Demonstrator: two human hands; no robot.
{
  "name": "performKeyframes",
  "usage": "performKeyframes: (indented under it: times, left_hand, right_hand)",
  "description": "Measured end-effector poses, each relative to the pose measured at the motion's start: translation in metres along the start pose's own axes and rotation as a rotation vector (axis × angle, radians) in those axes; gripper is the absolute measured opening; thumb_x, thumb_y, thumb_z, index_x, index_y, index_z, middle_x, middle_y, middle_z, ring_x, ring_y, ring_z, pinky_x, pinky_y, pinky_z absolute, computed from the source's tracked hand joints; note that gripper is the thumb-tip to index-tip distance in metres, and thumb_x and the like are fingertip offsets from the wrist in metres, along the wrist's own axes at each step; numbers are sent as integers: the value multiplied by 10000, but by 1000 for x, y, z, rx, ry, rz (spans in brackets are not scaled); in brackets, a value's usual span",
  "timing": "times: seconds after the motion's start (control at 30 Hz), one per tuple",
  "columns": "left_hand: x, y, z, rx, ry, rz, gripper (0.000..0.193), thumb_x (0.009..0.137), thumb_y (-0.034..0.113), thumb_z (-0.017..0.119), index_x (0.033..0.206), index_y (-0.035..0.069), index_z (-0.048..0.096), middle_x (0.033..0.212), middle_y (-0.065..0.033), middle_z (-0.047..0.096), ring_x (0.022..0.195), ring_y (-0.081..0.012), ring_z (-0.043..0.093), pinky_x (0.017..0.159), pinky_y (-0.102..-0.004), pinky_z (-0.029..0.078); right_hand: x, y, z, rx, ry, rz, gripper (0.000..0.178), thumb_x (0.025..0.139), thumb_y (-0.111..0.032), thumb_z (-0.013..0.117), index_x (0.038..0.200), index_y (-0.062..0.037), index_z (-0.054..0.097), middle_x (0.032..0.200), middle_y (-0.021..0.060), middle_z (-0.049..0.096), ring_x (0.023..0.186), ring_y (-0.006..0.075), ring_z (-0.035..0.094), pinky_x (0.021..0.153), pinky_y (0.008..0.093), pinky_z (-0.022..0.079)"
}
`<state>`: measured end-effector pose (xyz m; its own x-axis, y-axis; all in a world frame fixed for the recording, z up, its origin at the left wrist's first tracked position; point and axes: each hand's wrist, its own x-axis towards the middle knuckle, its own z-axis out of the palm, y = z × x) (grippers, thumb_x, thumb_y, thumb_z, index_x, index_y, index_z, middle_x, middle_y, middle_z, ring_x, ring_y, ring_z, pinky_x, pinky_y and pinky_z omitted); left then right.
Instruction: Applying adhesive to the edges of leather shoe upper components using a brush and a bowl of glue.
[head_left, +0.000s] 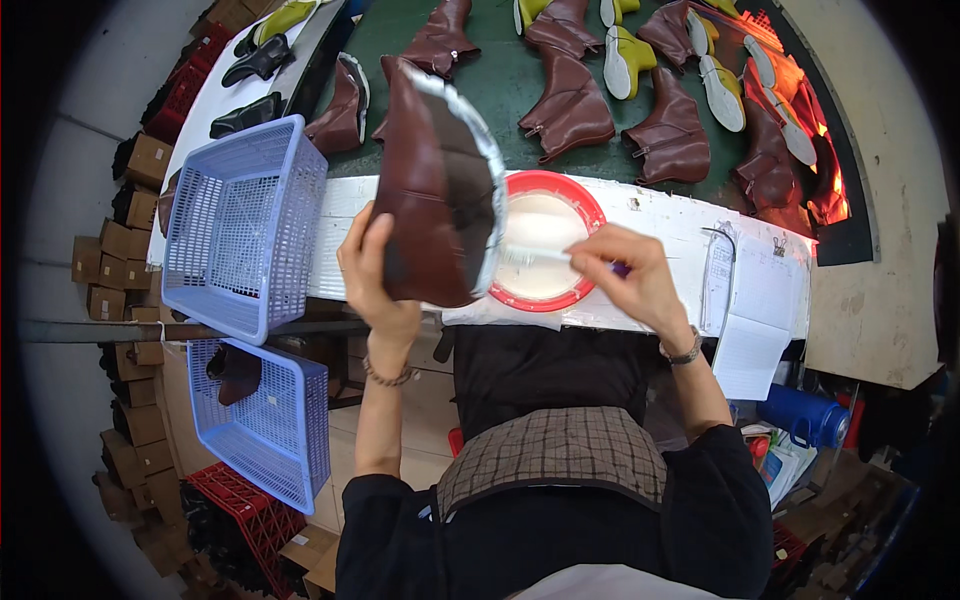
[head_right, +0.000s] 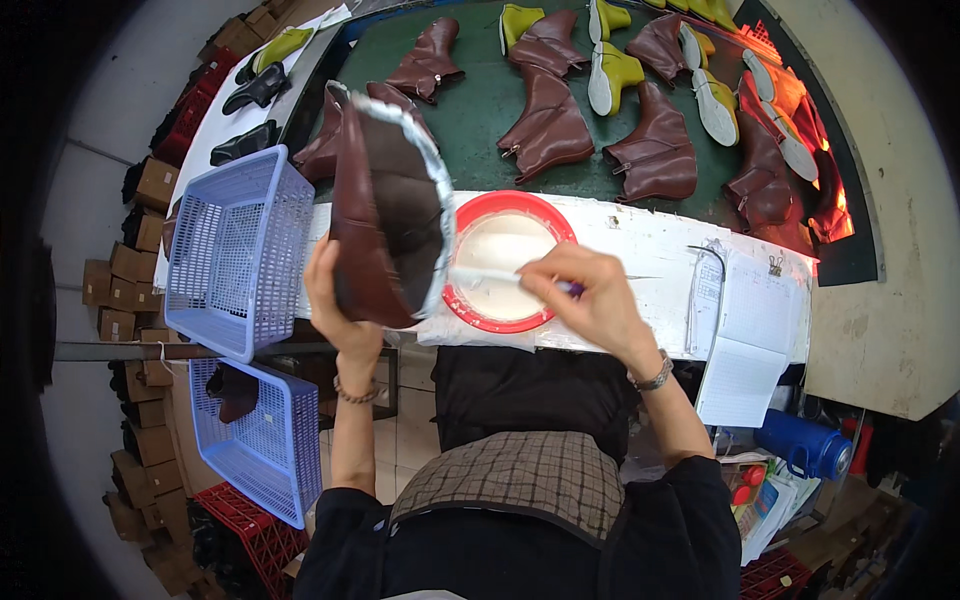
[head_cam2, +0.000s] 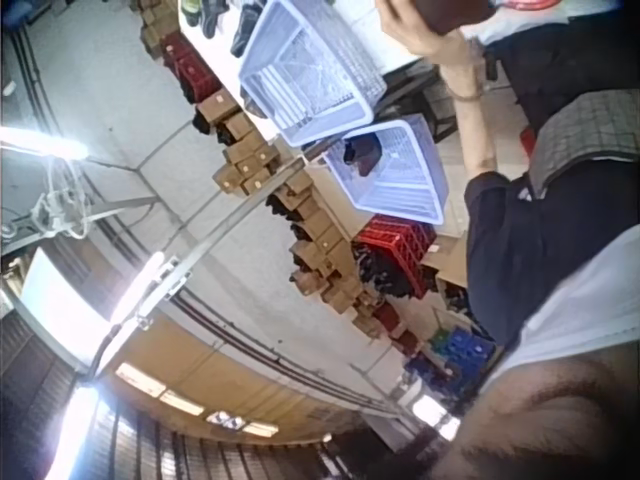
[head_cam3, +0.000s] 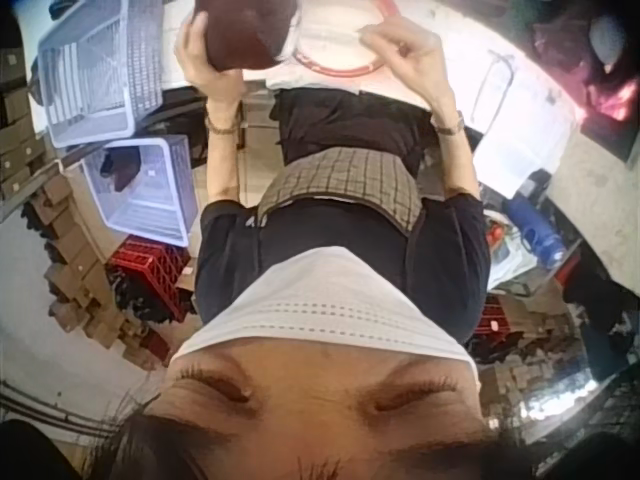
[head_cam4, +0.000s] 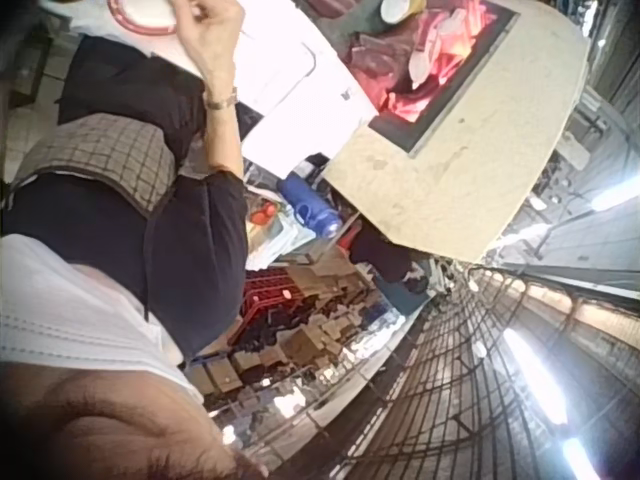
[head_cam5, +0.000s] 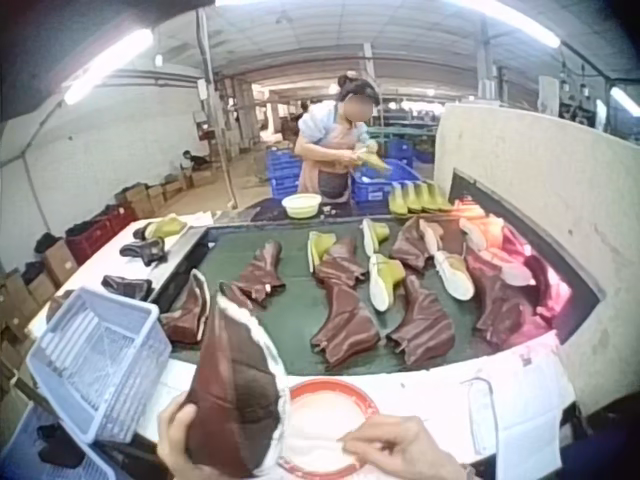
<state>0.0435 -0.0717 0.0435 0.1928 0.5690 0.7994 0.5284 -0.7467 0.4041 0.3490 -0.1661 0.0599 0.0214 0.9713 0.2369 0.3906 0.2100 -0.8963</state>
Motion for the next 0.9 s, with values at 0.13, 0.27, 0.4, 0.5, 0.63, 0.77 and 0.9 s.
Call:
performKeyframes:
  times: [0.13, 0.27, 0.4, 0.5, 0.63, 0.77, 0.9]
  left_hand:
    - [-17, -22, -35, -508, -131, -532, 730, 861, -137, 631, 1552, -10, 431, 1401, -168, 615, 1217, -244, 620, 1043, -364, 493]
    - [-66, -55, -78, -982, -207, -970, 366, 902, -117, 541, 1247, -9, 600, 855, -38, 612, 524, -86, 444, 428, -235, 282]
    - [-71, -58, -94, -1137, -316, -1036, 317, 874, -138, 545, 1149, -17, 644, 849, -61, 618, 547, -106, 484, 441, -241, 329]
    - [-61, -40, -86, -1172, -297, -1222, 290, 859, -136, 565, 1103, -28, 680, 857, -100, 659, 553, -123, 514, 444, -242, 335]
    - [-54, -37, -81, -1186, -125, -1164, 282, 868, -65, 639, 1146, -79, 683, 926, -169, 714, 549, -135, 520, 444, -247, 332]
    - [-59, -40, -79, -1263, -219, -1208, 285, 872, -52, 653, 1154, -81, 687, 948, -175, 721, 563, -137, 547, 437, -251, 324]
    - [-61, -27, -68, -1288, -277, -1281, 342, 898, -38, 674, 1240, -50, 664, 990, -169, 728, 594, -128, 576, 429, -238, 310]
  right_hand:
    - [13, 40, -8, -894, 32, -158, 115, 830, -156, 821, 902, -72, 788, 852, 28, 700, 766, 261, 686, 654, 352, 531]
    - [19, 36, -12, -926, -53, -157, 97, 846, -158, 803, 892, -75, 784, 870, 34, 702, 790, 234, 700, 667, 356, 546]
    - [34, 17, -23, -279, 132, -181, 122, 840, -92, 823, 953, -58, 794, 910, 53, 718, 766, 209, 691, 651, 292, 537]
    - [46, 4, -14, -81, 133, -315, 181, 807, -41, 845, 981, -49, 794, 902, 73, 716, 759, 201, 680, 663, 297, 535]
    - [41, 3, -18, -216, 155, -374, 181, 797, -41, 851, 969, -58, 795, 886, 64, 723, 776, 193, 690, 669, 309, 534]
    - [30, 6, -22, -231, 144, -293, 155, 802, -46, 845, 946, -76, 797, 849, 50, 716, 773, 199, 682, 664, 305, 518]
    - [52, 2, -19, -253, 112, -388, 146, 821, -100, 842, 963, -96, 805, 876, 30, 722, 780, 194, 654, 689, 334, 463]
